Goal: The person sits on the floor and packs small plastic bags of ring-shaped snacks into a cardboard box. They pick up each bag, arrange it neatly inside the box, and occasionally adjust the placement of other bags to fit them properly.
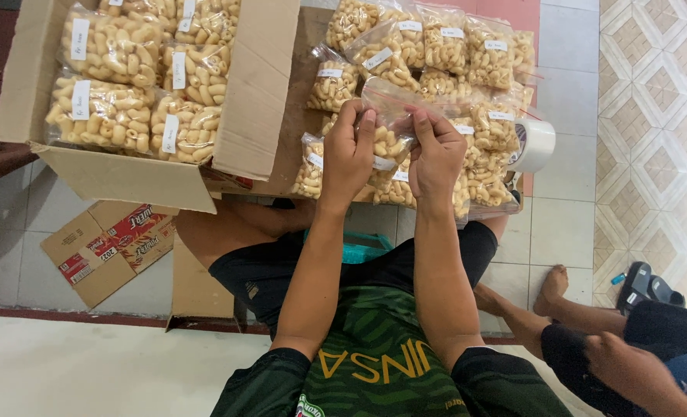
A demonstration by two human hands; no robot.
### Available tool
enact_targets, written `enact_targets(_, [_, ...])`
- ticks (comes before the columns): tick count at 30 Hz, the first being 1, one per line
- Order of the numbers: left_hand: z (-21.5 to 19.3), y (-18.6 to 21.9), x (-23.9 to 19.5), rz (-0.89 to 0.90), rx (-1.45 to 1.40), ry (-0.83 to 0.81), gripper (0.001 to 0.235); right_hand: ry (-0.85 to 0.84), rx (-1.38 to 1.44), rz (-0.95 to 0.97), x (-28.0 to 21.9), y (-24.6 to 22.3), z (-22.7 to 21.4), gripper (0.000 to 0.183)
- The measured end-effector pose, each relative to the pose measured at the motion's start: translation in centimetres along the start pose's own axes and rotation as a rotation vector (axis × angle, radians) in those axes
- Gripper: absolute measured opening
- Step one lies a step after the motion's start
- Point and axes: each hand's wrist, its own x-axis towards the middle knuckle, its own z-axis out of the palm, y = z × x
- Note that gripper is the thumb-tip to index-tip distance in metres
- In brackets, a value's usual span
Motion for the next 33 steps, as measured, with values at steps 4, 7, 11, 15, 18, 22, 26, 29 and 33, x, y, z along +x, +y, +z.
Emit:
enact_targets(4, [-0.2, 0.4, 0.2, -0.008, 0.015, -0.005, 0.022, 0.013, 0.022, 0.053, 0.4, -0.1, -0.6, 0.017])
enact_targets(7, [-0.1, 0.1, 0.5, -0.022, 0.022, -0.011, 0.02, -0.008, 0.126, 0.131, -0.4, -2.3, 1.0, 0.017])
enact_targets(11, [-0.2, -0.5, 0.7, -0.044, -0.021, -0.012, 0.019, -0.011, 0.173, 0.165, 0.7, -0.5, -0.6, 0.016])
enact_targets(15, [-0.3, -1.4, 1.4, -0.11, -0.073, -0.027, 0.018, -0.054, 0.172, 0.224, 1.1, -1.1, -0.2, 0.017])
enact_targets(18, [-0.6, -0.2, 2.3, -0.14, -0.097, -0.049, 0.019, -0.118, 0.09, 0.239, 2.2, -0.5, -0.9, 0.014])
enact_targets(22, [-0.6, -0.4, 3.6, -0.232, -0.16, -0.033, 0.02, -0.154, -0.095, 0.135, 2.9, -0.1, -0.3, 0.011])
enact_targets(26, [-0.4, -0.1, 4.5, -0.238, -0.16, 0.025, 0.018, -0.108, -0.062, 0.113, 3.6, -1.6, 1.1, 0.007])
enact_targets(29, [-0.8, 0.0, 5.1, -0.226, -0.217, -0.04, 0.021, -0.11, -0.014, 0.118, 4.4, -1.0, 0.7, 0.006])
enact_targets(33, [-0.1, 0.0, 5.7, -0.343, -0.426, -0.028, 0.034, -0.08, 0.052, 0.139, 5.5, 0.0, 0.0, 0.009])
